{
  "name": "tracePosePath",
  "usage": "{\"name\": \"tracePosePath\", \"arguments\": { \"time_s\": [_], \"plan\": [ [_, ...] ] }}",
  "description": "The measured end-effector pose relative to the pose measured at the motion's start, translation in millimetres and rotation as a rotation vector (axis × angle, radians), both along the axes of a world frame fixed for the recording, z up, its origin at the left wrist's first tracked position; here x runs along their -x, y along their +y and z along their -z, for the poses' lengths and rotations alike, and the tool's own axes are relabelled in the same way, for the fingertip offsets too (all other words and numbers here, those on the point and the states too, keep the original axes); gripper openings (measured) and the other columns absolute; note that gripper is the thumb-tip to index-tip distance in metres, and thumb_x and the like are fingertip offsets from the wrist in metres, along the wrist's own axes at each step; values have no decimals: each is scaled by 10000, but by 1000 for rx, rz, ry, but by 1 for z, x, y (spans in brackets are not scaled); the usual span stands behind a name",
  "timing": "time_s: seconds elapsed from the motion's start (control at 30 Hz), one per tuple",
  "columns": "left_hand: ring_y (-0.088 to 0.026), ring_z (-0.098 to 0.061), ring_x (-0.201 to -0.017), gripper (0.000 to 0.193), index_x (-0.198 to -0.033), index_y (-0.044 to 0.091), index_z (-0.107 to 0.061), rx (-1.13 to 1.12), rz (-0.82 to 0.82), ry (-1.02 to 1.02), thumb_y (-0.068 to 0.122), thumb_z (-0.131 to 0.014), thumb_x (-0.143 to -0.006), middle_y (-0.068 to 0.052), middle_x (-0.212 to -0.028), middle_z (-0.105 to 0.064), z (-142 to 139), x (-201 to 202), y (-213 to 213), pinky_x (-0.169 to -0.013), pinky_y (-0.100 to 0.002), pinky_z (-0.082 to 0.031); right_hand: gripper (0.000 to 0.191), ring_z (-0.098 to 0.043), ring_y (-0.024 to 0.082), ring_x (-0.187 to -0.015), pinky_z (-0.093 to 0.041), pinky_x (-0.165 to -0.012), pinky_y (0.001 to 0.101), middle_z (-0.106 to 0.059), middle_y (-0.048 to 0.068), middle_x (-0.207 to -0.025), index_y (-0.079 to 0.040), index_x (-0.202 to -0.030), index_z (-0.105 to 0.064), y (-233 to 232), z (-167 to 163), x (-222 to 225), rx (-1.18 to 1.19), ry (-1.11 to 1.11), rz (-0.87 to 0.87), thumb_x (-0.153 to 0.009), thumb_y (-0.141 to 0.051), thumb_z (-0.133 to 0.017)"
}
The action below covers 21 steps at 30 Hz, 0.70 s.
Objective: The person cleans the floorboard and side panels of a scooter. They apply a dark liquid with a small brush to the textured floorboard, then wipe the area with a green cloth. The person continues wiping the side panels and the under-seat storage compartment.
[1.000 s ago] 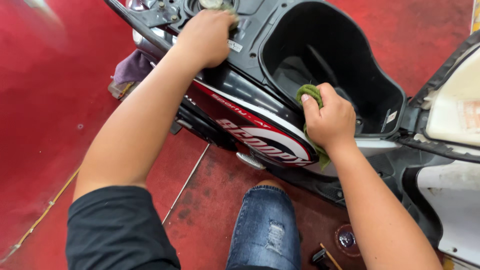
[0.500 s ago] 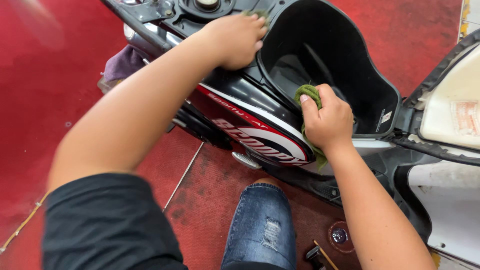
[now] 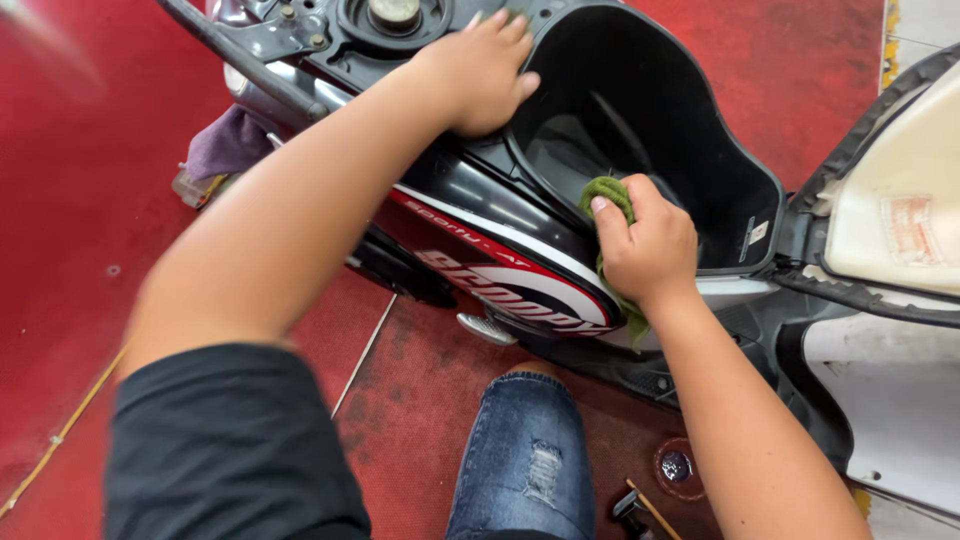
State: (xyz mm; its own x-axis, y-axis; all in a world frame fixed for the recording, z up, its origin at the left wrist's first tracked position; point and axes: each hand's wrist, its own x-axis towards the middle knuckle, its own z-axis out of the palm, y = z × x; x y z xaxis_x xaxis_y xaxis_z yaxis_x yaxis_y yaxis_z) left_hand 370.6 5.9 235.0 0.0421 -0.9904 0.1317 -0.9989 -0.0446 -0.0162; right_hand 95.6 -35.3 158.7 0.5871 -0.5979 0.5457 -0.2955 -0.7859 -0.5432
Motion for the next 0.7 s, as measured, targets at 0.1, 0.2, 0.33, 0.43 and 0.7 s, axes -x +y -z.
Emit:
{"name": "tracePosePath", "arguments": {
  "time_s": [0.1, 0.2, 0.33, 0.43, 0.7],
  "plan": [
    [-405, -264, -1483, 617, -1431, -72, -448, -48, 38, 19, 411, -371, -1055, -254, -1584, -332, 2, 6, 48, -1159, -480, -272, 239, -694, 404, -792, -526, -698, 472, -715, 174, -837, -56, -991, -679, -1, -1, 0, -29, 12, 9, -981, -291, -636],
    [-343, -271, -1516, 633, -1500, -26, -389, -141, 35, 80, 422, -340, -1056, -178, -1611, -332, 3, 0, 77, -1202, -463, -262, 237, -702, 395, -795, -532, -700, 460, -723, 168, -845, -62, -1006, -687, -2, -1, -1, -40, 9, 8, -979, -290, -632],
    [-360, -273, -1512, 613, -1518, -10, -383, -108, 24, 19, 410, -322, -1075, -187, -1635, -301, 6, -17, 49, -1198, -461, -261, 241, -710, 389, -808, -539, -709, 448, -724, 169, -852, -63, -1029, -694, -2, 0, -1, -62, 18, 20, -981, -290, -630],
    [-388, -290, -1501, 618, -1492, -35, -400, -64, 3, -63, 421, -339, -1079, -214, -1607, -320, 11, -23, -3, -1191, -475, -264, 234, -714, 385, -810, -543, -709, 441, -726, 169, -851, -68, -1007, -696, -2, 0, 1, -84, 18, 35, -971, -290, -632],
    [-369, -528, -1334, 578, -1430, -5, -478, -80, -201, 29, 428, -462, -1047, -206, -1455, -540, 5, -18, -84, -1082, -478, -436, 254, -703, 410, -825, -536, -720, 473, -723, 182, -838, -89, -1005, -701, -4, -1, 6, -173, 104, 84, -951, -324, -621]
  ]
}}
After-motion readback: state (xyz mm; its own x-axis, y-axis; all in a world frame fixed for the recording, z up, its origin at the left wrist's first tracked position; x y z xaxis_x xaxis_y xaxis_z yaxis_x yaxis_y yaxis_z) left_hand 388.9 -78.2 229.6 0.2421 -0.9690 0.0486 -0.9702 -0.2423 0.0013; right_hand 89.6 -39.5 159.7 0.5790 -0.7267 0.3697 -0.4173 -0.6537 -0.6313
